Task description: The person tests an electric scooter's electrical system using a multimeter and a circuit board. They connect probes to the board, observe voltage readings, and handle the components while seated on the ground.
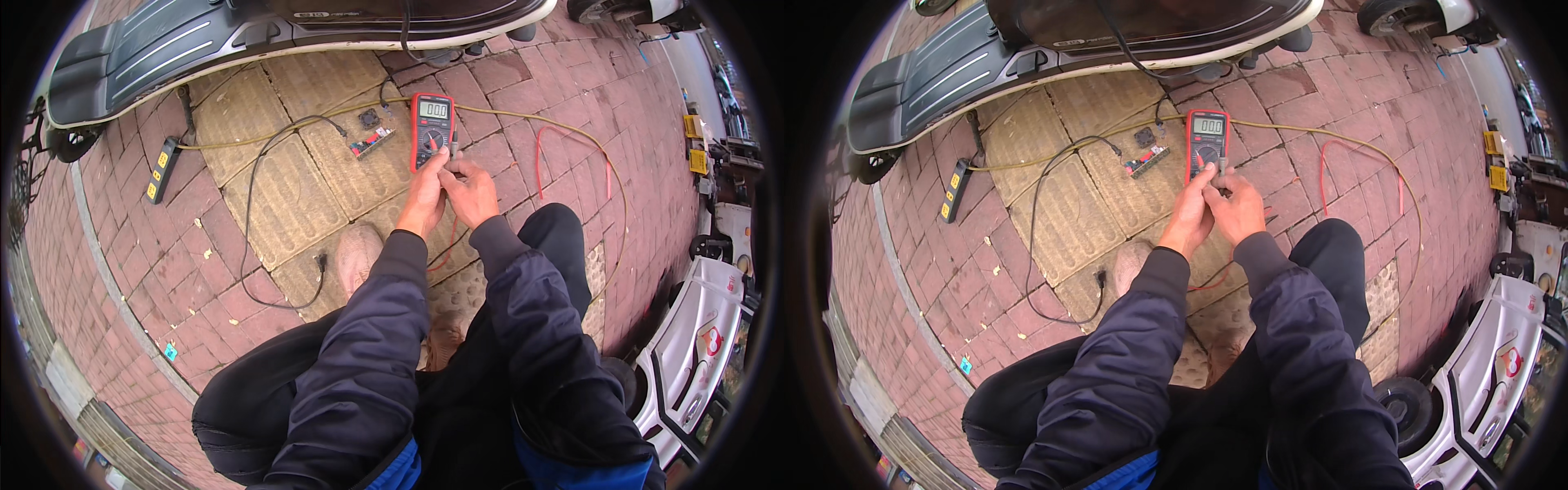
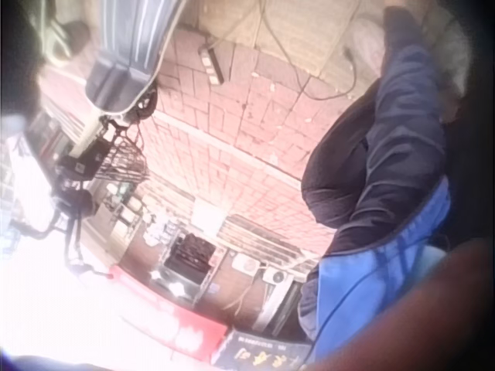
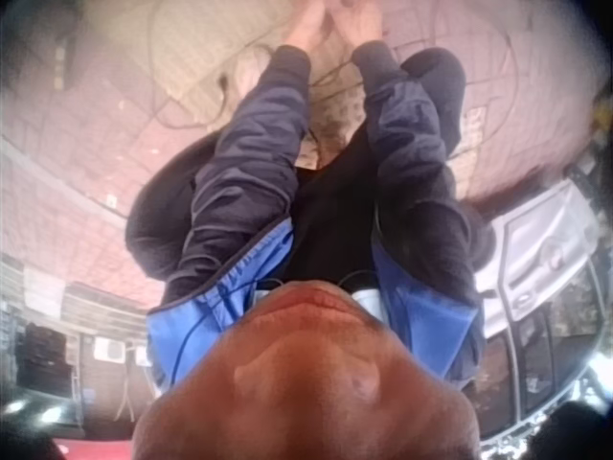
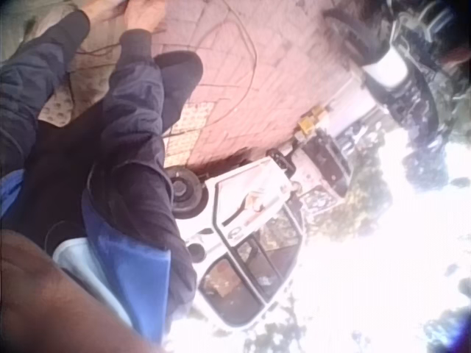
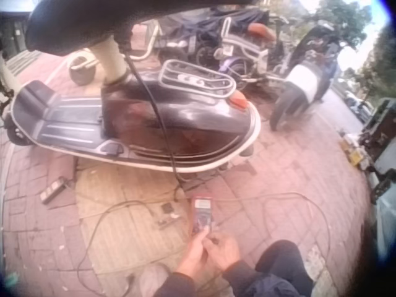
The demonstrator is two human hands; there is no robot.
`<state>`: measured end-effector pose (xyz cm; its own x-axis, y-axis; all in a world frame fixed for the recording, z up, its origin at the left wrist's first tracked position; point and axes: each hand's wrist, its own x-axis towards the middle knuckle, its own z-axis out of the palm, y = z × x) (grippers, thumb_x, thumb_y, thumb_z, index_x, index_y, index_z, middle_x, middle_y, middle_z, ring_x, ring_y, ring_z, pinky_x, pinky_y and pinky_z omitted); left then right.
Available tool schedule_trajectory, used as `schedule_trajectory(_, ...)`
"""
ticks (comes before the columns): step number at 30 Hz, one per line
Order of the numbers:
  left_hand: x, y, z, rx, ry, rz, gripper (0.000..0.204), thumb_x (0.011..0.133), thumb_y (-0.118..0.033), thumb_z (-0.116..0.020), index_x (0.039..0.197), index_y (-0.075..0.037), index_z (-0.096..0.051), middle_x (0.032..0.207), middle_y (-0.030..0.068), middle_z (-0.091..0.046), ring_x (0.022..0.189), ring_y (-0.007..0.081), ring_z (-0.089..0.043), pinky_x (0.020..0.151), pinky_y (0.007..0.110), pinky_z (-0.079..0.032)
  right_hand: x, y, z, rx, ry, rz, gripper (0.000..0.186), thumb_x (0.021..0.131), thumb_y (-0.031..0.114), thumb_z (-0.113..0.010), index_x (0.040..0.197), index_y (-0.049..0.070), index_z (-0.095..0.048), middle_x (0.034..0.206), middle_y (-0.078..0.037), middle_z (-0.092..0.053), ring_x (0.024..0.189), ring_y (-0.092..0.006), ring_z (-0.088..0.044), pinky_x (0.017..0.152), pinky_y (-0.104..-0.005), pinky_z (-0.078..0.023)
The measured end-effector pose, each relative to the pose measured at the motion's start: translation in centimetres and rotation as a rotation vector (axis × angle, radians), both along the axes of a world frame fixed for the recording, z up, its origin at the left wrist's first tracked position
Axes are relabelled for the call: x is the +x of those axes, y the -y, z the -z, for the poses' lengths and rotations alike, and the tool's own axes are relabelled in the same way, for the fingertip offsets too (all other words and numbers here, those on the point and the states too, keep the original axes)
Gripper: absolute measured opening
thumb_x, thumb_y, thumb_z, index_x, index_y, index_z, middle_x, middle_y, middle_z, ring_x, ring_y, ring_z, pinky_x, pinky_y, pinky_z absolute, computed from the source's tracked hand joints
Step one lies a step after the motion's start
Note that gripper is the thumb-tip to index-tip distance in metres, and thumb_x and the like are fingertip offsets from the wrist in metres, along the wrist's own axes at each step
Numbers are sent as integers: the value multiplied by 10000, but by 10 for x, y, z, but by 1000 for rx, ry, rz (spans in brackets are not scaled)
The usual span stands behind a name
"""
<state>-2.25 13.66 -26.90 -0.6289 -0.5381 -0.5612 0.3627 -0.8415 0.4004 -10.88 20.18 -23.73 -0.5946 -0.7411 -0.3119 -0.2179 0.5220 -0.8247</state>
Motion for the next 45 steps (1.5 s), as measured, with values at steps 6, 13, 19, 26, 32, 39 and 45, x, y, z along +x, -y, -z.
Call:
schedule_trajectory(6, 33, 23, 14, -5, 47, 85, 450, 1105, -431, -545, 1253, -20, -651, 808, 7, -603, 742, 153, -575, 727, 332, -490, -43, -5, 1, -234, 257, 422, 149, 972, 53, -639, 1107, -10, -655, 1010, -117, -712, 760, -201, -732, 663, -317, -573)
schedule_trajectory(13, 70, 63, -2, -112, 354, 326, 435, 1066, -465, -512, 1029, -46, -622, 622, -69, -346, 467, 60, -250, 436, 262, -192, -98, -15, -16, -185, 54, 555, 257, 932, 42, -603, 1188, 18, -598, 996, -130, -694, 690, -185, -665, 616, -312, -519)
schedule_trajectory(19, 63, 90, -36, -307, 488, 567, 356, 1043, -418, -504, 982, -71, -556, 678, -23, -429, 499, 70, -270, 459, 271, -225, -82, -6, 23, 14, 24, 341, 503, 993, 377, -638, 1285, -32, -642, 1102, -274, -729, 1087, -362, -686, 988, -439, -494)
schedule_trajectory(26, 65, 72, -9, -342, 578, 305, 277, 1067, -329, -501, 1032, -65, -575, 727, 18, -530, 512, 84, -391, 460, 266, -289, -54, -12, 35, 73, -100, 104, 489, 1035, 371, -566, 1256, -57, -651, 1120, -348, -703, 1132, -480, -677, 972, -496, -499)
schedule_trajectory(32, 76, 68, 22, -311, 641, 86, 306, 1077, -301, -614, 1207, -33, -686, 702, 43, -603, 466, 117, -481, 412, 300, -332, -18, 4, 20, -24, -128, -47, 356, 1044, 296, -585, 1179, -26, -657, 826, -195, -660, 790, -307, -655, 759, -435, -511)
schedule_trajectory(39, 67, 72, 32, -436, 826, 136, 378, 1063, -373, -651, 1240, -52, -742, 711, 14, -593, 498, 90, -437, 447, 287, -304, -1, 20, 16, -33, -46, -64, 296, 1025, 250, -630, 1171, -7, -646, 996, -289, -729, 993, -471, -709, 872, -494, -541)
schedule_trajectory(45, 61, 72, 34, -410, 817, 98, 384, 1028, -346, -677, 1121, 6, -800, 692, 34, -653, 651, 114, -566, 632, 309, -436, 1, 23, 12, -55, -19, -53, 262, 1025, 222, -635, 1142, -11, -620, 935, -255, -737, 890, -422, -730, 807, -472, -552)
